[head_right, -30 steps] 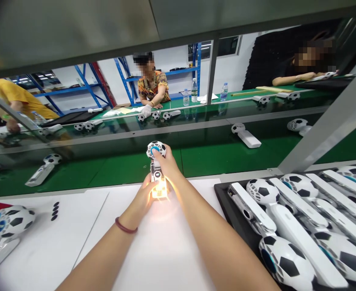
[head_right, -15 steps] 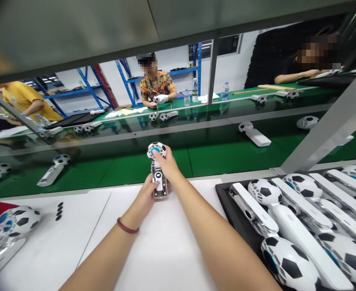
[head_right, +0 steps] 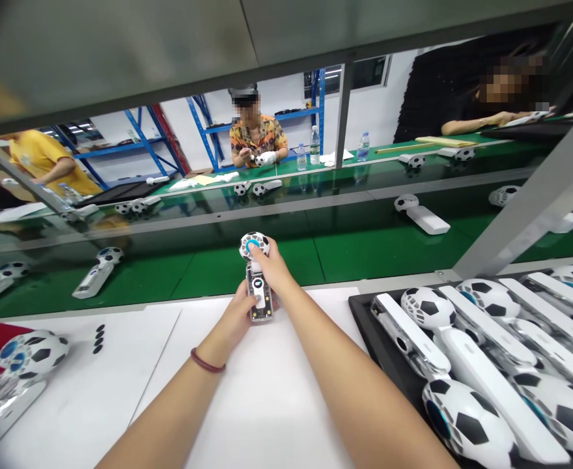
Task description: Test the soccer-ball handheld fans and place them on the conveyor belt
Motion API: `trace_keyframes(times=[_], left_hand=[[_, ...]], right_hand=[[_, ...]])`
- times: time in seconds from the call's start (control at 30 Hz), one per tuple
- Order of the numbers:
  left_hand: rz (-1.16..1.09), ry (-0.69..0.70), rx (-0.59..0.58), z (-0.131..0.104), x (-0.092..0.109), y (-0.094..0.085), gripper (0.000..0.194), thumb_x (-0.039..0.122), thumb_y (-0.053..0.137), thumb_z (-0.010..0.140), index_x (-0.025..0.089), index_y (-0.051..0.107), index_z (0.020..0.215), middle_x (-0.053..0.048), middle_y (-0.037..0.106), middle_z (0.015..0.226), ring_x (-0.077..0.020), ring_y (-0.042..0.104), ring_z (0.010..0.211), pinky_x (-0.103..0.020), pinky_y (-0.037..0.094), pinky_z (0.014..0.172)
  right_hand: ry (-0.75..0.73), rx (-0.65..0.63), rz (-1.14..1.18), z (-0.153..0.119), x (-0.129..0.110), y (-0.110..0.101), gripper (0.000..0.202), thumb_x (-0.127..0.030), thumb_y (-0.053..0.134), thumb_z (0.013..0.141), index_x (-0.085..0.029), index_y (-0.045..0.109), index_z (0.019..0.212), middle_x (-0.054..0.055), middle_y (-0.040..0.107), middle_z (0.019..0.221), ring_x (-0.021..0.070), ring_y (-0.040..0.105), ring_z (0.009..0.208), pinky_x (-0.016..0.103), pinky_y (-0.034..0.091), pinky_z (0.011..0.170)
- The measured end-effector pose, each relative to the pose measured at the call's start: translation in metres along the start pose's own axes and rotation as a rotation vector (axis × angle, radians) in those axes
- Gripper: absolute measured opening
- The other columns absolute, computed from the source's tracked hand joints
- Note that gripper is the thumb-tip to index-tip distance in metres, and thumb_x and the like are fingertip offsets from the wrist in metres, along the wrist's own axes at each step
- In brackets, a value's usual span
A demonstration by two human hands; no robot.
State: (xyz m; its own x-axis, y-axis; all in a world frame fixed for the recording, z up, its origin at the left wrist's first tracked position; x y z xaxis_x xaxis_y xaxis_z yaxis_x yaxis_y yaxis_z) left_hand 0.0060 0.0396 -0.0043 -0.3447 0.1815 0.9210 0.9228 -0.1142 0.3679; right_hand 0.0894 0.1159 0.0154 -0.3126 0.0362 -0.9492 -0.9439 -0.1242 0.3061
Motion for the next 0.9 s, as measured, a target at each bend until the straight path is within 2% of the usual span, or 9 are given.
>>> trace_keyframes(times=[0.2,0.43,0.6,0.73,0.8,0.9], left_hand=[[0.032,-0.024,0.006,0.001,-0.001,-0.002,0.048,0.018,0.058,0.065,0.018,0.041,0.110,-0.005,0.063,0.087,-0.0202,0.064,0.070,-0.035,0.050,0.069],[0.041,0.003,-0.042,-0.001,0.003,0.000,0.048,0.021,0.057,0.068,0.017,0.040,0.112,-0.008,0.062,0.094,-0.0192,0.063,0.071,-0.035,0.049,0.069],[0.032,-0.013,-0.036,0.000,0.004,0.000,0.056,0.021,0.061,0.065,0.019,0.039,0.116,-0.007,0.061,0.095,-0.0194,0.063,0.071,-0.036,0.049,0.070],[0.030,-0.022,-0.041,0.001,0.000,-0.002,0.064,0.020,0.063,0.063,0.020,0.037,0.121,-0.005,0.062,0.087,-0.0201,0.063,0.067,-0.036,0.049,0.068],[-0.008,-0.026,-0.047,0.002,-0.003,-0.002,0.067,0.019,0.065,0.062,0.020,0.037,0.122,-0.005,0.063,0.088,-0.0208,0.063,0.069,-0.036,0.048,0.068],[-0.158,0.047,-0.051,0.003,-0.003,-0.002,0.053,0.025,0.068,0.063,0.018,0.048,0.112,-0.006,0.062,0.094,-0.0205,0.060,0.083,-0.032,0.045,0.075]], right_hand=[[0.055,-0.094,0.074,0.000,0.008,-0.001,0.050,-0.047,0.063,0.073,-0.029,0.043,0.115,0.000,0.062,0.099,0.0166,0.063,0.079,0.027,0.052,0.063],[0.316,-0.257,0.242,-0.011,0.011,0.005,0.033,-0.032,0.067,0.073,-0.019,0.053,0.100,0.007,0.064,0.101,0.0191,0.063,0.089,0.030,0.055,0.069],[0.348,-0.351,0.202,-0.014,0.007,0.001,0.031,-0.032,0.066,0.074,-0.016,0.060,0.100,0.010,0.065,0.102,0.0198,0.063,0.089,0.032,0.054,0.076],[0.381,-0.369,0.227,-0.015,0.005,0.001,0.036,-0.030,0.064,0.074,-0.016,0.059,0.107,0.008,0.067,0.092,0.0189,0.064,0.081,0.033,0.053,0.075],[0.394,-0.358,0.199,-0.016,0.003,0.004,0.034,-0.028,0.065,0.073,-0.015,0.060,0.104,0.008,0.068,0.085,0.0189,0.065,0.077,0.032,0.054,0.071],[0.381,-0.246,0.082,-0.015,-0.005,0.005,0.024,-0.023,0.067,0.070,-0.013,0.062,0.092,0.008,0.067,0.075,0.0183,0.065,0.073,0.028,0.053,0.066]])
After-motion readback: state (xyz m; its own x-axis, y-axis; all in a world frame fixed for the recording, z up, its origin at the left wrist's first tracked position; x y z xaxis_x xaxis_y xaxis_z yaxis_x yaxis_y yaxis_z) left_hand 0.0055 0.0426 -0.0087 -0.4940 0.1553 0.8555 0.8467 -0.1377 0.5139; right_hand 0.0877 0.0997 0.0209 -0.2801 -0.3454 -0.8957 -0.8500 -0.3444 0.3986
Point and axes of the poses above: each hand's wrist, its own z-axis towards the middle knuckle, its own y-axis out of the palm, x = y × z, the point moved 4 cm from there along z, towards the middle knuckle
